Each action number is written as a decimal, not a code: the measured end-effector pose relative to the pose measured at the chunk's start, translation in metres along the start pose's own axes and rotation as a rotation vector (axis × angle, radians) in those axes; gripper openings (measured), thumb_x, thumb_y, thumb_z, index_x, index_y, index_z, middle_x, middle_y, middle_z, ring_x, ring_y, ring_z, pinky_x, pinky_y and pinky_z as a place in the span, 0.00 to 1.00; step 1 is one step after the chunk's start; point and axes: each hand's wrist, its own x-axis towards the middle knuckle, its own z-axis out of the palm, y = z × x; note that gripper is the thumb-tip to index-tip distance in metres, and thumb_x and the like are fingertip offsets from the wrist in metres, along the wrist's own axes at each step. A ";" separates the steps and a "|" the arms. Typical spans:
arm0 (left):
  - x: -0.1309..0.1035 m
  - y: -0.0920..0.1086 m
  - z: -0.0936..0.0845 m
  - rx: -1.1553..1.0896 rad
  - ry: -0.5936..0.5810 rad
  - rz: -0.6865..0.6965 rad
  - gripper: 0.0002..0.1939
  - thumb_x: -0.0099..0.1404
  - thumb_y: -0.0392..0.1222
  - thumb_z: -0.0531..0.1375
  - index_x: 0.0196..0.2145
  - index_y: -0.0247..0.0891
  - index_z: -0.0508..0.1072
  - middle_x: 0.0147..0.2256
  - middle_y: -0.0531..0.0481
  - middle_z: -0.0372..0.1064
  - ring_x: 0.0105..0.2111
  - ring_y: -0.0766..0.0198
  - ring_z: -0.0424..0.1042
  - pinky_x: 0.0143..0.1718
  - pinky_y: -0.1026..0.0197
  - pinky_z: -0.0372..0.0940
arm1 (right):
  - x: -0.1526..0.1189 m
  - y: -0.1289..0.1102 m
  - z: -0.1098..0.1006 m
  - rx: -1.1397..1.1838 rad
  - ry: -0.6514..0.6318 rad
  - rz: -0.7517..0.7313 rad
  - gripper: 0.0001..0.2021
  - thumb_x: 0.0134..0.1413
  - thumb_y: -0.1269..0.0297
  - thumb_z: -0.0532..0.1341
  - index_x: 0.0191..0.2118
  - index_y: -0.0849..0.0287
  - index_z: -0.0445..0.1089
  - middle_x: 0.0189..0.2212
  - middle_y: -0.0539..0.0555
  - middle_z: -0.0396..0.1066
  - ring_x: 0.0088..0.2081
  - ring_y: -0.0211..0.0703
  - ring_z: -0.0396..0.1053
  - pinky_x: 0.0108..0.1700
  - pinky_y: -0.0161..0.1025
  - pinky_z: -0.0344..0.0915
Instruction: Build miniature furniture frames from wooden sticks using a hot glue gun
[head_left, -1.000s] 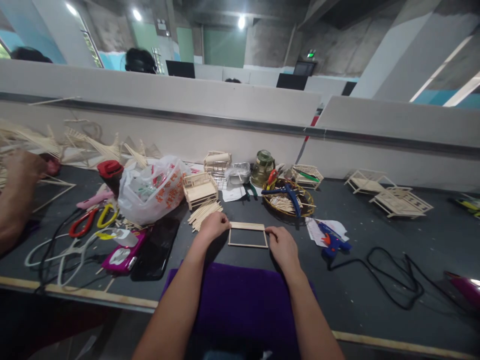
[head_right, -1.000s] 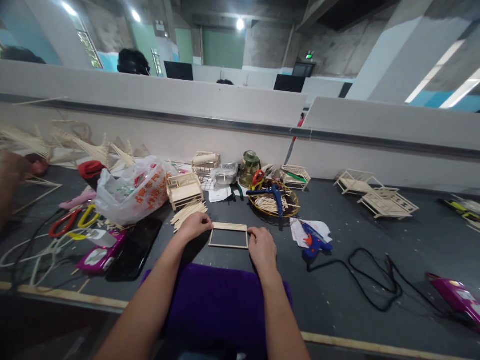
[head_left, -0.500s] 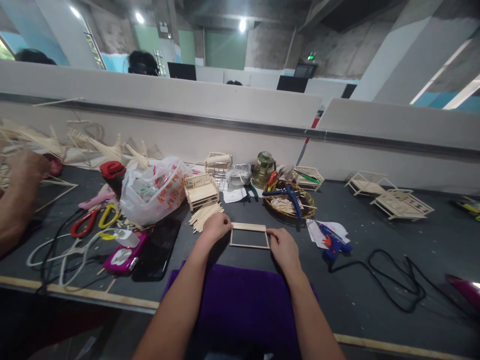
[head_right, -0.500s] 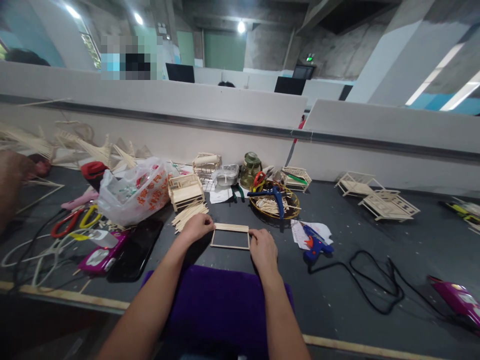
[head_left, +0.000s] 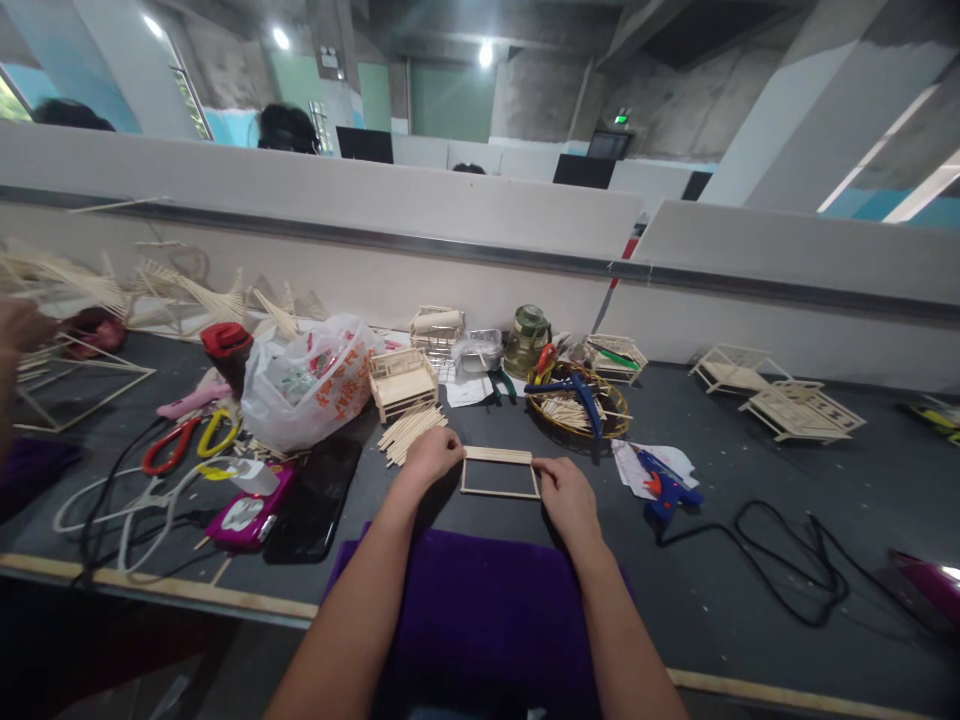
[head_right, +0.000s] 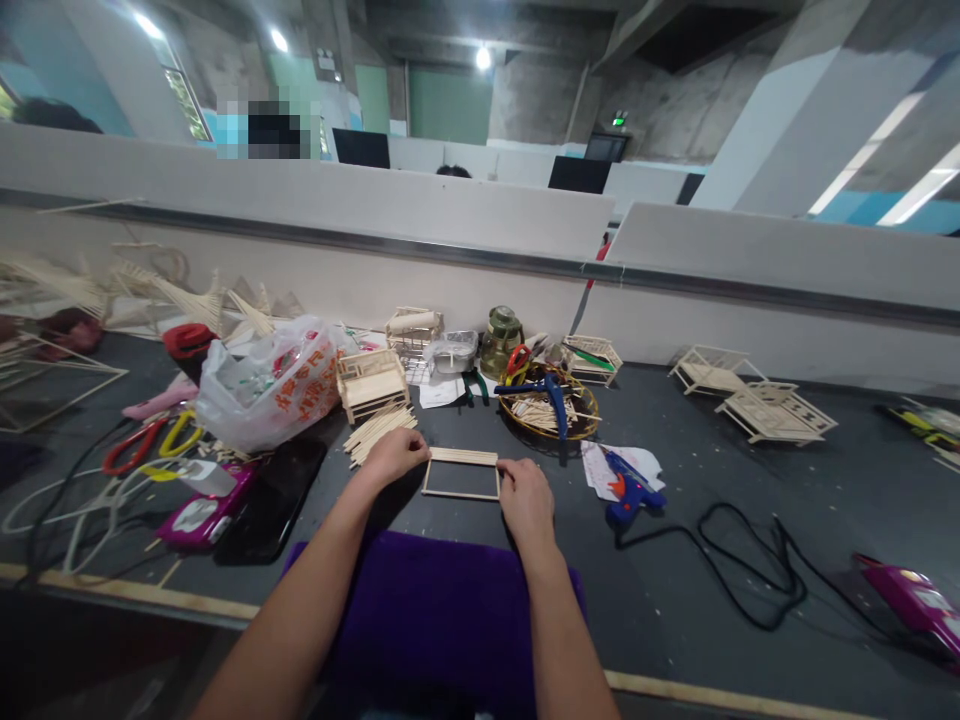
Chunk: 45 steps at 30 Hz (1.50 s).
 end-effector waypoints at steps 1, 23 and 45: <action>0.000 0.000 0.000 0.001 0.001 0.000 0.11 0.57 0.43 0.58 0.32 0.38 0.79 0.33 0.46 0.76 0.33 0.61 0.72 0.31 0.64 0.59 | 0.000 0.000 0.000 -0.002 -0.001 -0.002 0.17 0.57 0.73 0.51 0.41 0.56 0.76 0.36 0.55 0.71 0.41 0.41 0.69 0.45 0.35 0.61; 0.002 -0.002 0.002 -0.038 -0.004 -0.002 0.11 0.56 0.41 0.57 0.30 0.38 0.79 0.31 0.47 0.76 0.31 0.62 0.72 0.30 0.64 0.59 | 0.000 -0.002 -0.002 0.015 -0.019 0.011 0.17 0.57 0.73 0.51 0.42 0.58 0.76 0.37 0.56 0.72 0.42 0.43 0.69 0.46 0.36 0.62; 0.016 -0.013 0.013 -0.323 0.353 0.108 0.12 0.60 0.33 0.54 0.38 0.37 0.75 0.39 0.48 0.76 0.39 0.62 0.72 0.42 0.63 0.62 | 0.001 0.001 -0.005 0.224 0.258 0.157 0.19 0.55 0.59 0.50 0.44 0.60 0.72 0.41 0.59 0.74 0.41 0.49 0.70 0.45 0.42 0.62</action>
